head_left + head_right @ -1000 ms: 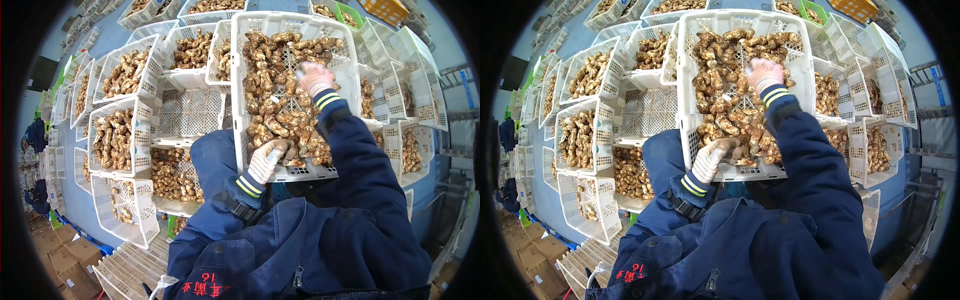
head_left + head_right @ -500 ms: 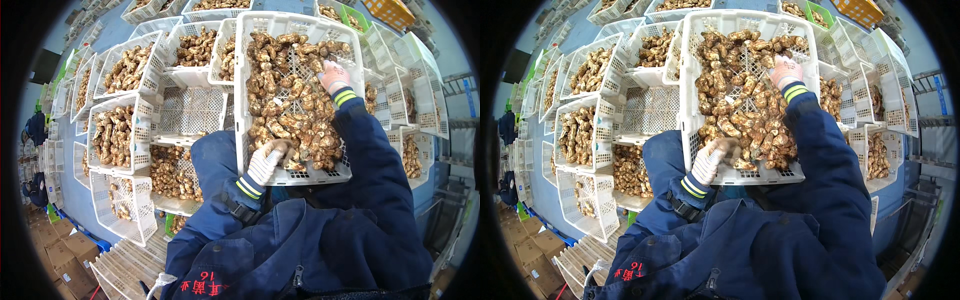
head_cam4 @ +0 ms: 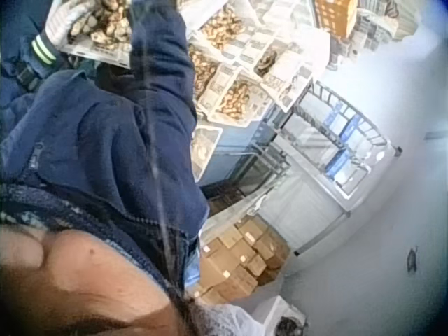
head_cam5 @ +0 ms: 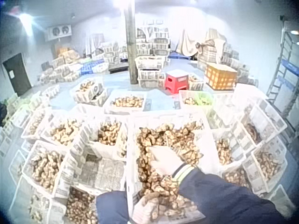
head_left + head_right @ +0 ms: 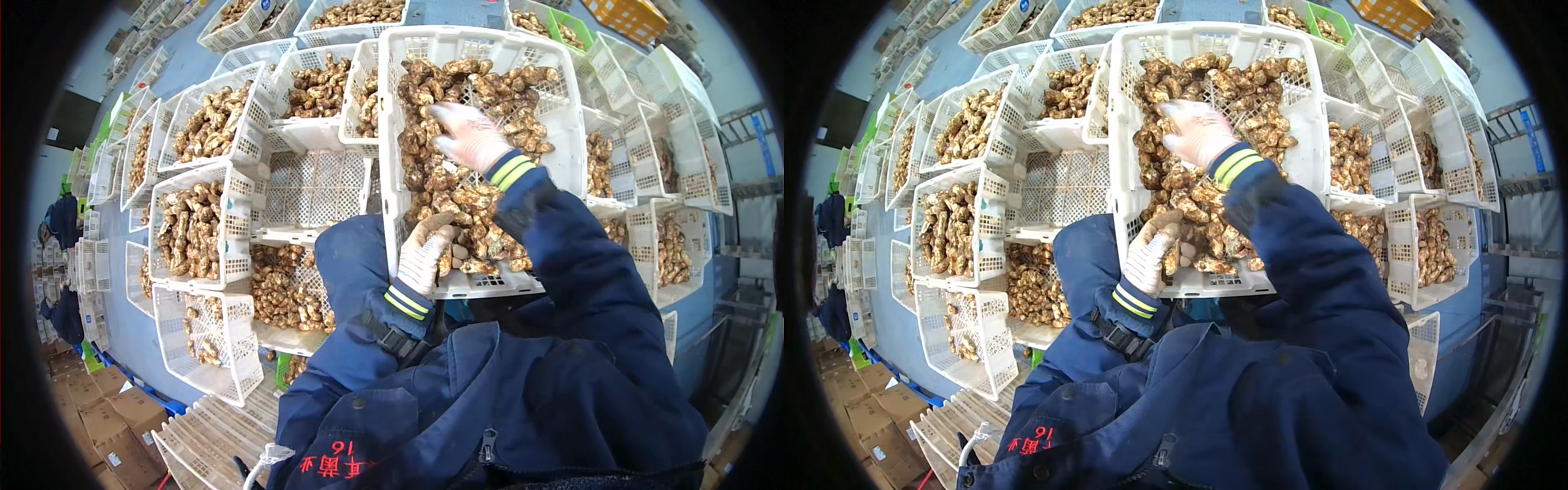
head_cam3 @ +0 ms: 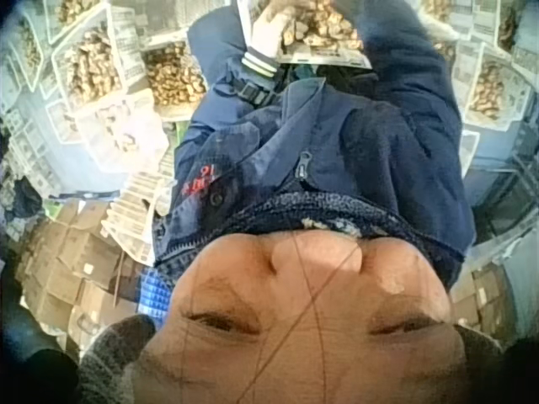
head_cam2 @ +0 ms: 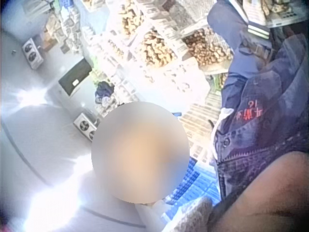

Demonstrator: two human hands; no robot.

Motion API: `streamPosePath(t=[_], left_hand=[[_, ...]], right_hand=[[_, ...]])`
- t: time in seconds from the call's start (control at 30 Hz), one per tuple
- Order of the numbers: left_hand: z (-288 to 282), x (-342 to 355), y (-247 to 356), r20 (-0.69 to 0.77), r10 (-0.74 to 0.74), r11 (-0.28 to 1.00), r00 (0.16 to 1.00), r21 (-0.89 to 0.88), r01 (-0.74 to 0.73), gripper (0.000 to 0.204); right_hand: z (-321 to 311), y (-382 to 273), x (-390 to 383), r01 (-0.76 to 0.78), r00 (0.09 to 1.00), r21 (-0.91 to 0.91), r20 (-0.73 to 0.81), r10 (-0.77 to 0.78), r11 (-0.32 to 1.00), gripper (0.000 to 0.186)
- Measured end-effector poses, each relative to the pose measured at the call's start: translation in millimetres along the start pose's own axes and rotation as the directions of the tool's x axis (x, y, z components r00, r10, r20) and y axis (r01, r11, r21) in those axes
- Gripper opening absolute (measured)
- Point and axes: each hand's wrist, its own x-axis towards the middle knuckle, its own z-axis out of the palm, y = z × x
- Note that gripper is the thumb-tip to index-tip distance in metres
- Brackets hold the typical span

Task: The person sorts ginger roots by hand, picking them up from a white plastic crate and placing them into another crate. The process involves repetitive picking and placing of the roots to organize them within the containers.

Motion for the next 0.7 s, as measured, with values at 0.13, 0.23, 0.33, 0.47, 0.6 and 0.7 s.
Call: streamPosePath(t=[0.13, 0.23, 0.33, 0.47, 0.6, 0.7], left_hand=[[-4, 0, -3, -0.042, -0.096, 0.995, 0.994, -0.012, 0.096, 0.042], [-6, -1, -1, 0.026, -0.058, 0.998, 0.998, 0.027, 0.058, 0.040], [-22, 6, -27, 0.037, 0.042, 0.998, 0.998, 0.042, -0.043, 0.043], [-7, -1, -7, 0.091, -0.090, 0.974, 0.992, -0.200, 0.107, 0.037], [-5, 0, -7, 0.093, -0.096, 0.963, 0.991, -0.242, 0.117, 0.029], [-9, 2, -11, 0.083, -0.100, 0.968, 0.991, -0.223, 0.117, 0.029]], right_hand=[[36, -23, 22, -0.021, 0.991, -0.161, 0.128, 0.042, 0.987, 0.049], [46, -14, -8, 0.126, 0.988, -0.281, 0.120, -0.095, 0.951, 0.051], [-15, -10, -12, -0.036, 0.793, -0.178, 0.594, 0.136, 0.983, 0.043], [-54, 39, 4, -0.138, 0.803, -0.379, 0.499, 0.327, 0.915, 0.036], [-18, 85, 45, -0.375, 0.858, -0.380, 0.203, 0.471, 0.846, 0.056], [2, 71, 51, -0.421, 0.859, -0.446, 0.083, 0.505, 0.789, 0.055]])
